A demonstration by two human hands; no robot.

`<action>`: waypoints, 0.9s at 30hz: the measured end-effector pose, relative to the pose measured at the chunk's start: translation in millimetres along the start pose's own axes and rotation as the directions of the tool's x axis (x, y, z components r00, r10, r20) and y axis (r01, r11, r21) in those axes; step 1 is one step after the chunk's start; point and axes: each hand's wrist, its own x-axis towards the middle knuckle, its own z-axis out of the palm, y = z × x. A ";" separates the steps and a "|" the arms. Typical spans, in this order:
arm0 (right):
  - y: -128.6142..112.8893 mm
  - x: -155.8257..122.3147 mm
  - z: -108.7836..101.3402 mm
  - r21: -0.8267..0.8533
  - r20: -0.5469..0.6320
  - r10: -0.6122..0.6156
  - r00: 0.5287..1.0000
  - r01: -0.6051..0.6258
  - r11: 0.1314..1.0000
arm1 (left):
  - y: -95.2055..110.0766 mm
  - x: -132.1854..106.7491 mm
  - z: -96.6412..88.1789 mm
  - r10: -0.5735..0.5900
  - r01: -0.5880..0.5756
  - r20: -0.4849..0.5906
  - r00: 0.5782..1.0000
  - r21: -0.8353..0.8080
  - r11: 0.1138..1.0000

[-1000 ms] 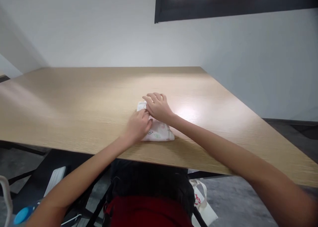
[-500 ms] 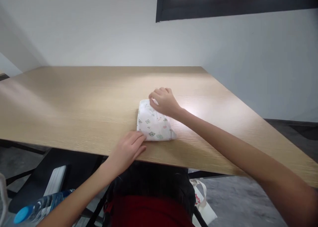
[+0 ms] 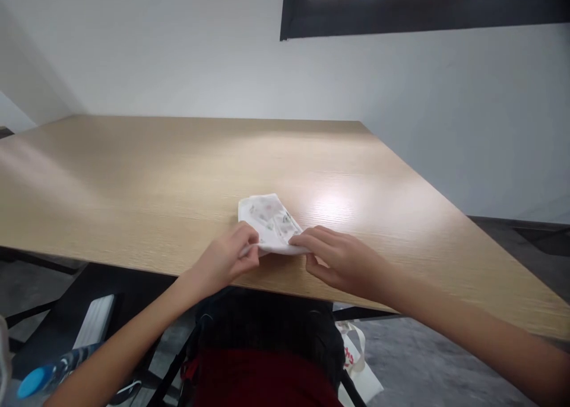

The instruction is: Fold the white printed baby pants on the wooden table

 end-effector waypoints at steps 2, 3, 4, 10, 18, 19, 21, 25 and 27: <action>2.0 13.0 -10.0 0.150 -0.057 0.091 0.994 -0.081 0.985 | -2.1 8.3 -10.1 -0.214 0.212 -0.003 0.977 -0.117 0.970; 6.3 22.8 -12.6 0.210 -0.069 0.147 0.987 -0.129 0.969 | -6.0 14.6 -13.1 -0.307 0.304 -0.009 0.952 -0.122 0.945; 12.9 34.1 -12.5 0.255 -0.070 0.204 0.977 -0.180 0.950 | -11.9 21.7 -14.1 -0.378 0.374 -0.015 0.926 -0.110 0.921; 69.5 88.4 38.0 0.301 0.054 0.420 0.906 -0.416 0.858 | -63.5 46.5 11.9 -0.461 0.462 -0.025 0.887 0.053 0.885; 36.0 95.6 55.5 -0.288 -0.132 0.337 0.932 -0.361 0.887 | -49.9 64.0 28.8 -0.446 0.449 -0.071 0.892 0.252 0.857; 31.5 97.9 55.7 -0.312 -0.136 0.320 0.937 -0.347 0.884 | -47.2 69.5 30.6 -0.443 0.444 -0.068 0.894 0.262 0.857; 31.8 101.1 58.6 -0.290 -0.084 0.349 0.933 -0.358 0.887 | -47.2 77.4 34.5 -0.432 0.422 -0.025 0.901 0.270 0.865; 57.0 89.9 59.4 -0.077 0.081 0.467 0.880 -0.462 0.884 | -63.2 74.5 31.8 -0.422 0.394 0.073 0.904 0.240 0.887; 63.5 73.5 53.3 0.044 0.089 0.510 0.856 -0.515 0.856 | -70.4 67.3 23.0 -0.427 0.402 0.097 0.899 0.208 0.892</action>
